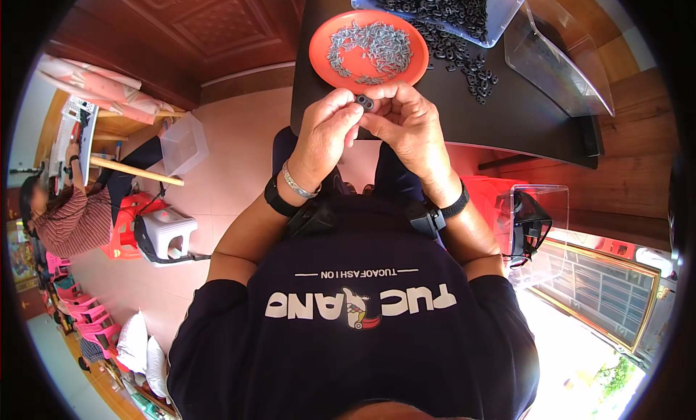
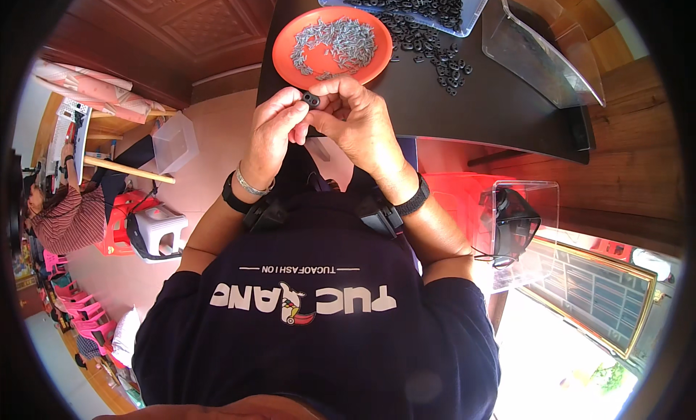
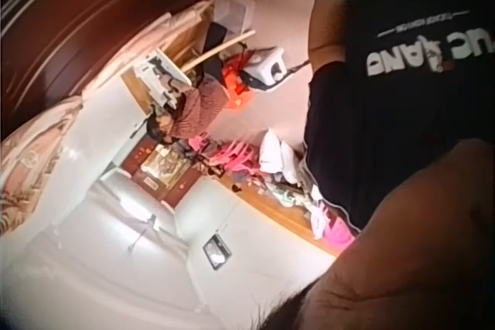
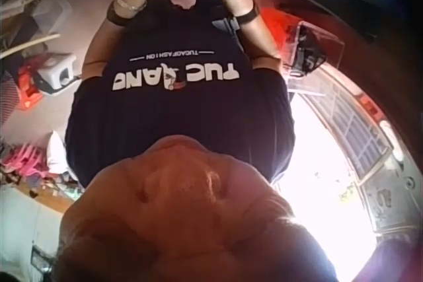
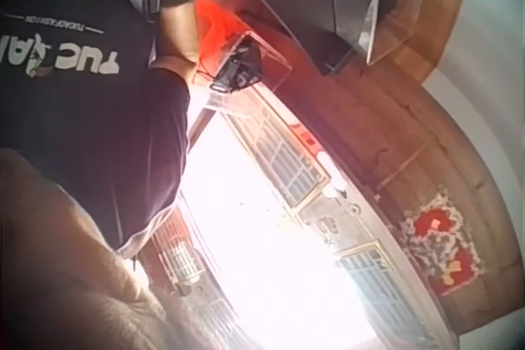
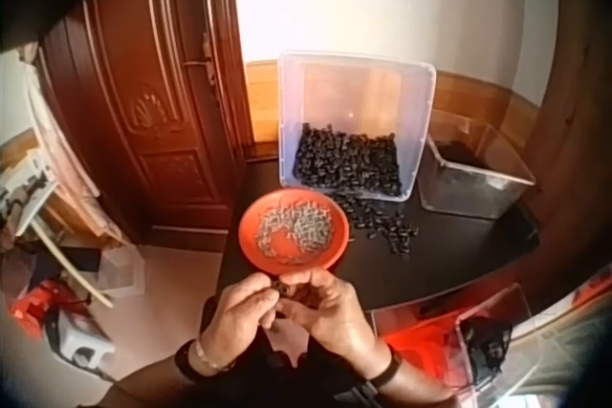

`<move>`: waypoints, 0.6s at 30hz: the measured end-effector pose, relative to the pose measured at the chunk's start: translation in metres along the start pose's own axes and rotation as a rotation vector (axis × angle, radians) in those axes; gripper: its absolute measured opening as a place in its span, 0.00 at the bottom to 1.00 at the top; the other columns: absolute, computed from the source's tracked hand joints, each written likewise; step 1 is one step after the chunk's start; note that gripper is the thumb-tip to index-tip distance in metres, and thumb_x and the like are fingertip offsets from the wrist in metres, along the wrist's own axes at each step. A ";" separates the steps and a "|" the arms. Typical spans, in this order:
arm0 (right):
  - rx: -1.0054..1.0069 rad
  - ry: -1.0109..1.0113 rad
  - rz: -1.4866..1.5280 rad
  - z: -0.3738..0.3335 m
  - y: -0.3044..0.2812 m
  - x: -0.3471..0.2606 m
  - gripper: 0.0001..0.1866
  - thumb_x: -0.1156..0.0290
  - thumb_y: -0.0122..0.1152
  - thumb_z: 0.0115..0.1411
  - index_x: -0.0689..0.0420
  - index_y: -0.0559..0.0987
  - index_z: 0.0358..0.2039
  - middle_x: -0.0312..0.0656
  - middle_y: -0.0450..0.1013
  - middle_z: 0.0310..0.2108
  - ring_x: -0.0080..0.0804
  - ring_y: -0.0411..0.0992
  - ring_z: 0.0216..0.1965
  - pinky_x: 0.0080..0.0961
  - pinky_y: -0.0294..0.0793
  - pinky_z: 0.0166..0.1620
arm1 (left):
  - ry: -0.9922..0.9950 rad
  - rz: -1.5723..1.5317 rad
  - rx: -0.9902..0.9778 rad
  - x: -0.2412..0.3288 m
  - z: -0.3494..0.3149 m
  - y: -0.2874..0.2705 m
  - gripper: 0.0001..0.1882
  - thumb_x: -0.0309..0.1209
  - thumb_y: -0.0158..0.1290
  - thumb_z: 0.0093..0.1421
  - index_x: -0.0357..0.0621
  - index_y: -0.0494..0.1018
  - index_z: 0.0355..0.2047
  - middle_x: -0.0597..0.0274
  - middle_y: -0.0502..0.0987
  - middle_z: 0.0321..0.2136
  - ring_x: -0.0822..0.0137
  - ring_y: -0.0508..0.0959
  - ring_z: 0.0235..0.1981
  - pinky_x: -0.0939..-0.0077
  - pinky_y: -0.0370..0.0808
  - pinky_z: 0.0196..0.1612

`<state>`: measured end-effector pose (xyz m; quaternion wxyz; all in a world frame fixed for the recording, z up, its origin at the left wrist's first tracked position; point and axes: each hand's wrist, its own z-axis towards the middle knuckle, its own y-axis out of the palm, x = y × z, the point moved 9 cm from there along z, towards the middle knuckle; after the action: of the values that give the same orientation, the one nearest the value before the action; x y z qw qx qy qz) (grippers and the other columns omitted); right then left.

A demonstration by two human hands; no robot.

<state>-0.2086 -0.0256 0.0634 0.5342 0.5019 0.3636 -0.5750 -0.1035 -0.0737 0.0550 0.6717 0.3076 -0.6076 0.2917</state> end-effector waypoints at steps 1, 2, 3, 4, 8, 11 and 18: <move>0.011 -0.004 -0.003 -0.001 -0.002 -0.001 0.16 0.87 0.61 0.52 0.60 0.75 0.41 0.34 0.72 0.34 0.19 0.73 0.34 0.17 0.76 0.39 | -0.012 0.018 -0.012 0.000 0.000 0.001 0.11 0.34 0.46 0.62 0.41 0.68 0.26 0.71 0.67 0.17 0.81 0.65 0.17 0.86 0.60 0.22; 0.014 -0.005 -0.002 -0.001 -0.002 -0.002 0.16 0.87 0.61 0.52 0.60 0.75 0.41 0.34 0.72 0.34 0.19 0.73 0.34 0.17 0.76 0.39 | -0.012 0.019 -0.015 0.001 0.000 0.000 0.11 0.34 0.46 0.62 0.41 0.68 0.26 0.71 0.67 0.17 0.81 0.65 0.17 0.86 0.60 0.22; -0.002 -0.004 0.079 -0.002 -0.001 -0.004 0.16 0.87 0.61 0.52 0.60 0.75 0.41 0.34 0.72 0.33 0.18 0.72 0.34 0.16 0.76 0.38 | 0.038 0.083 -0.037 0.007 0.000 0.001 0.09 0.31 0.47 0.61 0.39 0.67 0.26 0.69 0.66 0.16 0.81 0.64 0.17 0.85 0.60 0.21; -0.018 -0.004 0.161 -0.003 0.000 -0.007 0.16 0.86 0.61 0.52 0.60 0.75 0.41 0.34 0.73 0.33 0.18 0.72 0.33 0.16 0.75 0.38 | 0.087 0.147 -0.061 0.014 -0.001 0.002 0.08 0.28 0.48 0.60 0.37 0.67 0.26 0.68 0.65 0.15 0.81 0.64 0.17 0.83 0.61 0.20; -0.082 0.061 0.223 -0.006 0.001 -0.016 0.15 0.86 0.60 0.53 0.60 0.74 0.41 0.35 0.73 0.33 0.18 0.73 0.34 0.16 0.76 0.41 | 0.310 0.425 -0.207 0.044 -0.005 0.007 0.06 0.27 0.49 0.59 0.37 0.67 0.30 0.62 0.68 0.17 0.75 0.68 0.18 0.79 0.65 0.23; -0.118 0.060 0.316 -0.008 0.004 -0.022 0.15 0.87 0.60 0.53 0.61 0.75 0.41 0.34 0.73 0.33 0.17 0.72 0.35 0.16 0.75 0.42 | 0.434 0.533 -0.160 0.060 -0.010 0.008 0.08 0.29 0.48 0.60 0.36 0.68 0.36 0.63 0.71 0.20 0.76 0.69 0.21 0.81 0.65 0.25; -0.119 0.086 0.274 -0.008 0.004 -0.021 0.14 0.86 0.60 0.54 0.62 0.75 0.41 0.34 0.73 0.31 0.17 0.72 0.33 0.15 0.75 0.40 | 0.628 0.716 -0.106 0.067 -0.017 0.014 0.10 0.28 0.47 0.59 0.35 0.67 0.39 0.54 0.72 0.25 0.60 0.72 0.22 0.71 0.69 0.27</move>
<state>-0.2048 -0.0138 0.0819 0.6203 0.5384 0.3478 -0.4521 -0.0975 -0.0508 0.1210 0.6947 -0.0588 -0.4570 0.5524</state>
